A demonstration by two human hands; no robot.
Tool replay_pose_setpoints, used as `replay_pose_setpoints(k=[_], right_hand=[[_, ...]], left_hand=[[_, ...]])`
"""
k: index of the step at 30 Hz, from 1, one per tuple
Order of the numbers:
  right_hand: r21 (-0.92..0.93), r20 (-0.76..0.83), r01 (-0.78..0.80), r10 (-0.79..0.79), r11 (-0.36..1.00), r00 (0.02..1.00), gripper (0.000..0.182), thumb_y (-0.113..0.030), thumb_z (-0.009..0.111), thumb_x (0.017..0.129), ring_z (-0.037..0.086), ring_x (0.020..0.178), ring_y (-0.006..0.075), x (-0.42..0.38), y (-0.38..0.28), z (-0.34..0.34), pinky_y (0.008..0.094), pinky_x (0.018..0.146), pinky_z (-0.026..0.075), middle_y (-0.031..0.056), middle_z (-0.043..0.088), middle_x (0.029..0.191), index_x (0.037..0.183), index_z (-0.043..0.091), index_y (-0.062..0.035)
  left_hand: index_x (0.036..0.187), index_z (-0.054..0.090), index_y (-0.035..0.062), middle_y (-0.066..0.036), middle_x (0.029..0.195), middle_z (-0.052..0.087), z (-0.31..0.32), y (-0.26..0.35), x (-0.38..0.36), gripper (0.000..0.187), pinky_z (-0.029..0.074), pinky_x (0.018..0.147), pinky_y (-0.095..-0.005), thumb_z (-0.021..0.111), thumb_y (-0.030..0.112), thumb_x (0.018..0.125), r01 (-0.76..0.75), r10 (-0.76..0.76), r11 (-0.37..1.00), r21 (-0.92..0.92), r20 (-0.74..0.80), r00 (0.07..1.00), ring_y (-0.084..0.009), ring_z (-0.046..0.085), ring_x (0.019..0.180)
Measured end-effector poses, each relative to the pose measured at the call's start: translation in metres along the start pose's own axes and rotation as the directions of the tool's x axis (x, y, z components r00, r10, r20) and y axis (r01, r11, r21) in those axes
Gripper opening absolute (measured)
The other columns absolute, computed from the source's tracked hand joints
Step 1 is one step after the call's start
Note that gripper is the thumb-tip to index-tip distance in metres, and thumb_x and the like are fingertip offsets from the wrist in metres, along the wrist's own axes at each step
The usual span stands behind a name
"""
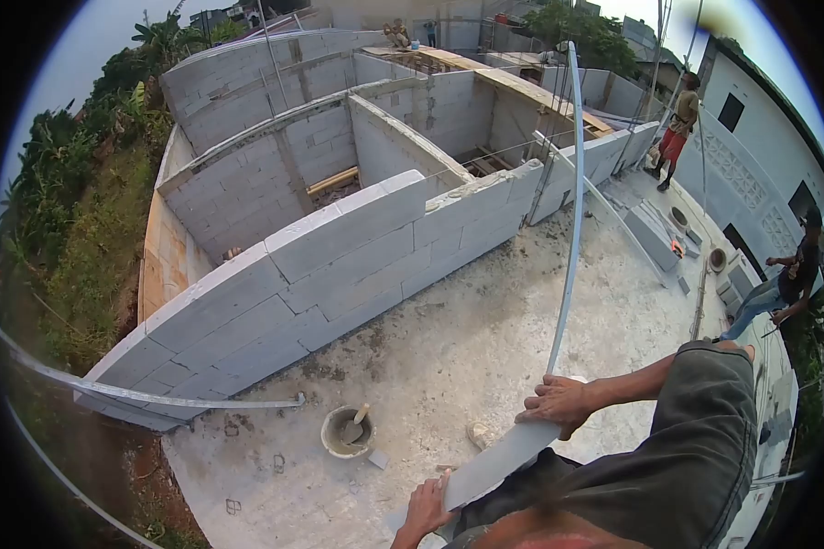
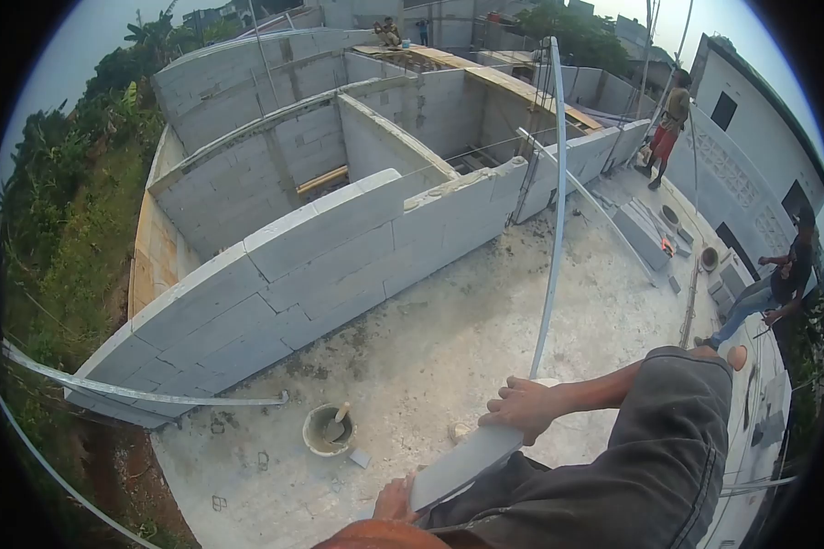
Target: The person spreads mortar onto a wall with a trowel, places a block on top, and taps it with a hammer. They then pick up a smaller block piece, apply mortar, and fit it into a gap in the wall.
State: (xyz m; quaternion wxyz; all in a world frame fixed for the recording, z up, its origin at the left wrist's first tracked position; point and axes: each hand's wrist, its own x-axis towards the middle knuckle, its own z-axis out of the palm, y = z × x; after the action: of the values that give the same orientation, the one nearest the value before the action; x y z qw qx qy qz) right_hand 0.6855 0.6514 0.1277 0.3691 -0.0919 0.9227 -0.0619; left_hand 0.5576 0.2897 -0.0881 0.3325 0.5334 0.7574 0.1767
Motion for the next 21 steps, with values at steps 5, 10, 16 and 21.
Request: replay_pose_setpoints(k=[5,10,16,21], right_hand=[[0.109,-0.169,-0.038,0.056,0.993,0.984,0.086,-0.031,0.083,0.066,0.06,0.105,0.0278,-0.062,0.107,0.057,0.0427,0.088,0.04,0.0049,0.058,0.115,0.144,0.047,-0.0245],[0.2,-0.393,-0.025,0.104,0.979,0.914,0.092,-0.028,0.086,0.066,0.059,0.106,0.0273,-0.121,0.159,0.049,0.0428,0.091,0.042,0.0051,0.057,0.116,0.148,0.044,-0.0205],[0.198,-0.491,0.026,0.076,0.98,0.868,0.09,-0.027,0.087,0.066,0.058,0.112,0.0294,-0.012,0.193,0.097,0.0463,0.09,0.046,0.007,0.056,0.119,0.144,0.044,-0.0181],[0.27,-0.446,0.082,0.049,0.959,0.894,0.091,-0.026,0.088,0.064,0.057,0.112,0.0304,0.055,0.221,0.085,0.0469,0.091,0.045,0.0085,0.056,0.12,0.144,0.044,-0.0178]], left_hand=[[0.158,0.035,0.0159,-0.015,0.115,0.056,-0.064,0.071,0.094,0.106,0.046,0.089,-0.0487,0.086,0.04,0.069,-0.086,0.076,0.978,0.191,0.055,0.996,-0.0361,0.057,0.105],[0.156,0.038,0.0152,-0.015,0.114,0.054,-0.176,0.156,0.136,0.105,0.044,0.09,-0.0482,0.087,0.037,0.066,-0.114,0.085,0.932,0.343,0.1,0.991,-0.0354,0.055,0.104],[0.153,0.043,0.018,-0.014,0.11,0.056,-0.223,0.176,0.171,0.101,0.044,0.087,-0.0478,0.086,0.036,0.064,-0.028,-0.029,0.897,0.441,0.124,0.992,-0.0347,0.058,0.102],[0.157,0.036,0.0218,-0.017,0.116,0.057,-0.246,0.125,0.214,0.106,0.043,0.092,-0.05,0.086,0.034,0.064,0.059,-0.177,0.893,0.447,0.227,0.958,-0.0393,0.058,0.107]])
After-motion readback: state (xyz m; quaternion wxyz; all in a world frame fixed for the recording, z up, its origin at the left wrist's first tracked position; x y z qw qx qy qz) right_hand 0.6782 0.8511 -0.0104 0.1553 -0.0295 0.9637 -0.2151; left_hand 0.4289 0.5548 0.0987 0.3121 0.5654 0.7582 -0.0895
